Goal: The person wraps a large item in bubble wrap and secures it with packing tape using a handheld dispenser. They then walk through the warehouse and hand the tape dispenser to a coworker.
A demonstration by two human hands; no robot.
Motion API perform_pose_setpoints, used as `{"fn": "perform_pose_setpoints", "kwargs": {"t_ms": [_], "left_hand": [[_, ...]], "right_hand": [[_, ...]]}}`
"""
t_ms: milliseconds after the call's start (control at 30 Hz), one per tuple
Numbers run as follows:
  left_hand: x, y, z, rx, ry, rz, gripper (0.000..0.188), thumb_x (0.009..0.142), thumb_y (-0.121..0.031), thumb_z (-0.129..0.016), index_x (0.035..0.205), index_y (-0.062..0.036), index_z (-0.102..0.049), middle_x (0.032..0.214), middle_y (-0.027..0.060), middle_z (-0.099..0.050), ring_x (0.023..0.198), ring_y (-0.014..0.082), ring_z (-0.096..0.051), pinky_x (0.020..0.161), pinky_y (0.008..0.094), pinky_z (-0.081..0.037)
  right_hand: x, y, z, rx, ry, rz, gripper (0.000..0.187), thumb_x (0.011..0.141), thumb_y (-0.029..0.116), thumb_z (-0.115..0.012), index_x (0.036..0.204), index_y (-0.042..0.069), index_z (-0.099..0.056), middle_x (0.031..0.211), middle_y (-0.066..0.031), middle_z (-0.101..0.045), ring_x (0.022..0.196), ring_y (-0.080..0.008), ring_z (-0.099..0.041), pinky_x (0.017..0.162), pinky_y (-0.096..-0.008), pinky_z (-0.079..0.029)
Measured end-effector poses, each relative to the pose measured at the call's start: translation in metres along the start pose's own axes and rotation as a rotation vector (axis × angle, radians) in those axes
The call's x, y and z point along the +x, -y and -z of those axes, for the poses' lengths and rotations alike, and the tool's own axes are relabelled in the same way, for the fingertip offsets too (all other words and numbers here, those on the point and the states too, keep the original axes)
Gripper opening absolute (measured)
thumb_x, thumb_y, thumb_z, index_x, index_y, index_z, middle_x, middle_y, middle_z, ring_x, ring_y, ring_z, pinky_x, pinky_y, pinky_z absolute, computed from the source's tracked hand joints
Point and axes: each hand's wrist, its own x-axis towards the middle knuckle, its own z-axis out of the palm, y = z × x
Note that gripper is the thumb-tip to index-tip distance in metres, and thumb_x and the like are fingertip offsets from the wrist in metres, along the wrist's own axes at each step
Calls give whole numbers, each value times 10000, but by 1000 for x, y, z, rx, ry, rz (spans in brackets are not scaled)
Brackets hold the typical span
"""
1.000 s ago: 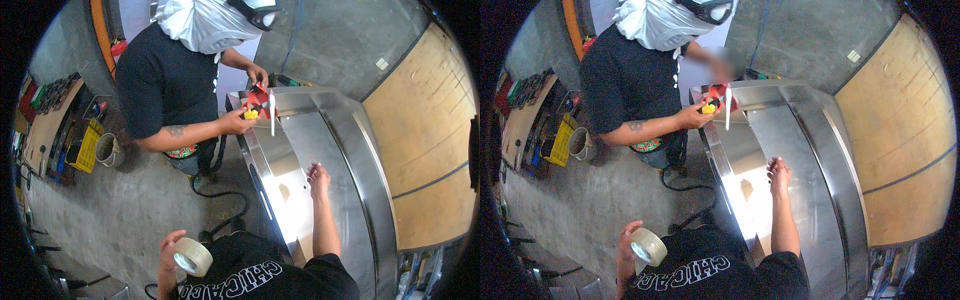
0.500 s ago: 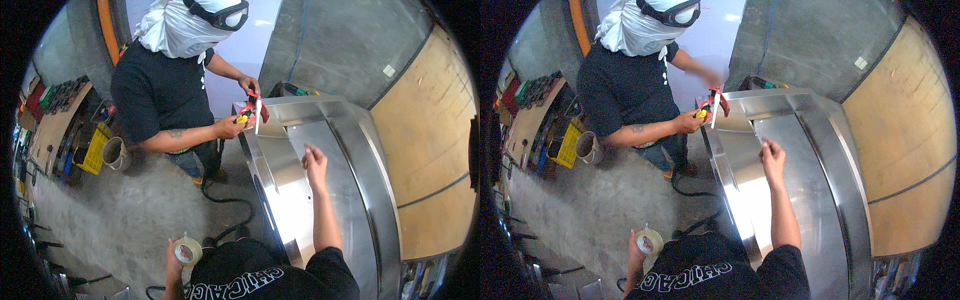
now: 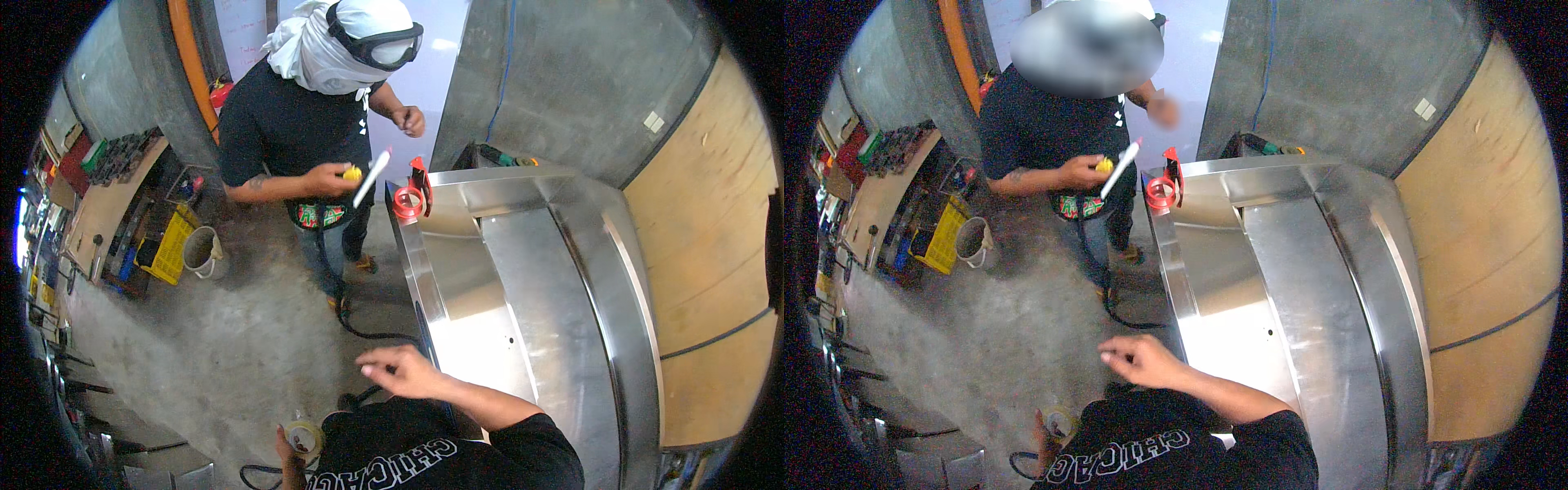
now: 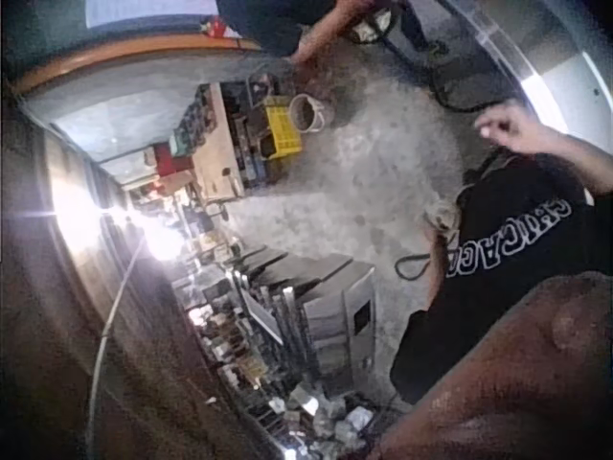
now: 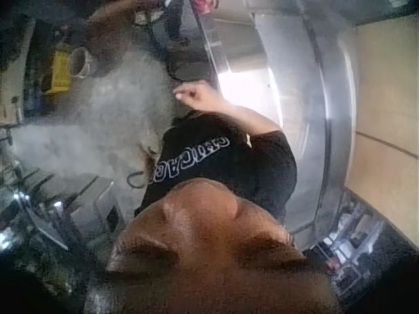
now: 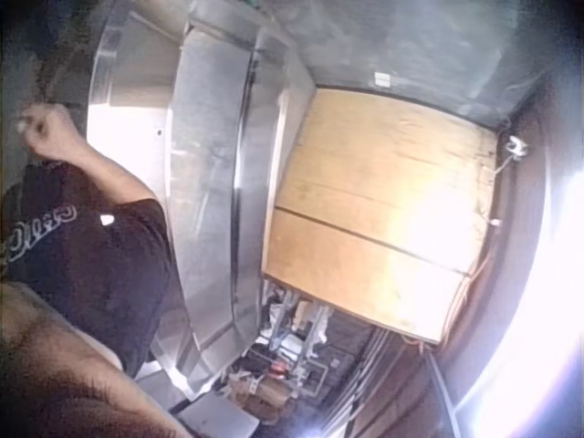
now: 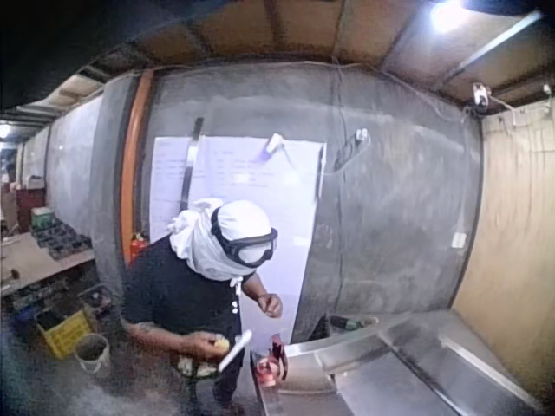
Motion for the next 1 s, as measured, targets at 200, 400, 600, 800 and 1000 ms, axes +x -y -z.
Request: {"fn": "perform_pose_setpoints", "kwargs": {"t_ms": [200, 400, 600, 800, 1000], "left_hand": [[50, 34, 32, -11, 132, -102, 586, 881, -669, -654, 1004, -96, -648, 720, 69, -576, 560, 218, -550, 462, 402, -425], [60, 54, 53, 111, 95, 21, 610, 904, -678, -619, 1004, -78, -645, 701, 62, -569, 507, 214, -525, 448, 360, -410], [89, 56, 63, 36, 256, 59, 616, 912, -667, -623, 1107, -83, -624, 764, 45, -584, 605, 185, -549, 524, 344, -437], [143, 40, 60, 211, 18, 20, 751, 889, -661, -663, 1220, 10, -595, 752, 73, -587, 585, 193, -540, 508, 354, -417], [177, 51, 88, 413, -38, 13, 746, 871, -574, -742, 1158, 93, -573, 688, 111, -571, 544, 204, -531, 478, 383, -393]], "right_hand": [[-9, -18, -47, -36, 280, -58, 360, 1000, 304, -620, 1216, 22, -680, 1014, -205, -731, 777, -303, -723, 713, -425, -569], [-10, -28, -65, -73, 397, -43, 367, 1001, 304, -616, 1217, 13, -673, 1056, -201, -726, 804, -310, -723, 732, -430, -573], [14, -2, -72, -128, 374, -43, 372, 989, 315, -599, 1219, 32, -669, 1068, -207, -722, 832, -353, -724, 772, -501, -564], [30, -1, -118, -401, 451, -70, 394, 987, 328, -602, 1244, 33, -645, 1115, -205, -708, 930, -395, -705, 815, -504, -565], [8, -3, -187, -487, 673, 65, 424, 984, 310, -599, 1271, -1, -609, 1020, -221, -690, 958, -408, -687, 821, -500, -555]]}}
